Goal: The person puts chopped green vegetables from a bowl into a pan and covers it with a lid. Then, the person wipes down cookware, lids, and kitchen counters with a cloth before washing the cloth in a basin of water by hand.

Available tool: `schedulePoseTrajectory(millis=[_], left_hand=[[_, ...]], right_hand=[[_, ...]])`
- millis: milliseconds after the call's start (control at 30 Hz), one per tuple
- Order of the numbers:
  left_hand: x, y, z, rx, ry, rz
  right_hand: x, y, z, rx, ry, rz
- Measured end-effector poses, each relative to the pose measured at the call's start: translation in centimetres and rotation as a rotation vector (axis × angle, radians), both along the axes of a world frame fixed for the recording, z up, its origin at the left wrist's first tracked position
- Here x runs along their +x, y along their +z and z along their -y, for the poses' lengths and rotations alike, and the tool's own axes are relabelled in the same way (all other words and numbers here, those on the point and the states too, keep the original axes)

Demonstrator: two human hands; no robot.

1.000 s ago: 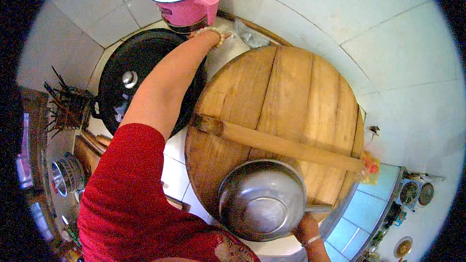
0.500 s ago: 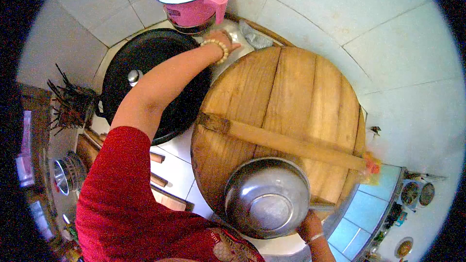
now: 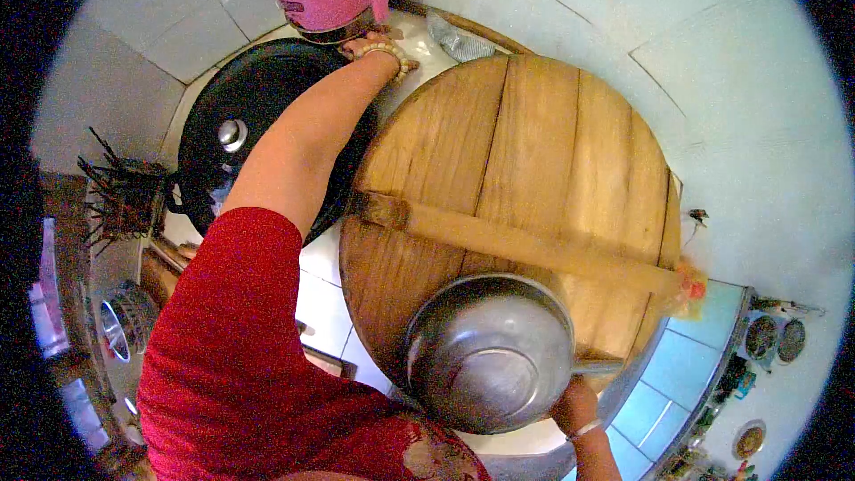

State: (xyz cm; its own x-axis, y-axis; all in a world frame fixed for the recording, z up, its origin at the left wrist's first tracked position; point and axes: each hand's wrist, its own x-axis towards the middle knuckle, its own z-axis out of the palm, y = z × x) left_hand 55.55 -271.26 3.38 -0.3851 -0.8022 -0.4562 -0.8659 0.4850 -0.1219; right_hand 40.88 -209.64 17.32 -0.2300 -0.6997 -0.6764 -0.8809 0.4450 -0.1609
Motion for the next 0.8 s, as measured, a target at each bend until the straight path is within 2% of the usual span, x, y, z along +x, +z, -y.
schedulePoseTrajectory(millis=[100,267,333,367,467,600,800], left_hand=[[0.4,0.3,-1.0,0.003,-0.076,0.023],[0.7,-0.5,-3.4,-0.071,-0.211,0.103],[0.6,0.3,-4.6,0.05,0.039,-0.171],[1.9,0.8,-5.3,0.003,0.05,-0.249],[2.0,2.8,-2.4,0.118,-0.058,-0.126],[1.8,-1.4,1.5,0.134,0.11,-0.153],[-0.3,-2.9,3.7,0.059,0.092,-0.1]], right_hand=[[0.5,0.5,0.6,-0.113,-0.027,0.026],[-0.1,-0.6,-0.6,-0.099,-0.009,0.029],[-0.3,-0.4,-0.5,-0.089,0.01,0.017],[0.0,0.0,-0.1,-0.122,0.025,0.031],[0.5,0.6,1.0,-0.145,0.06,0.05],[0.8,0.8,1.2,-0.077,0.012,0.024],[-0.4,-0.8,-1.1,-0.056,0.025,-0.045]])
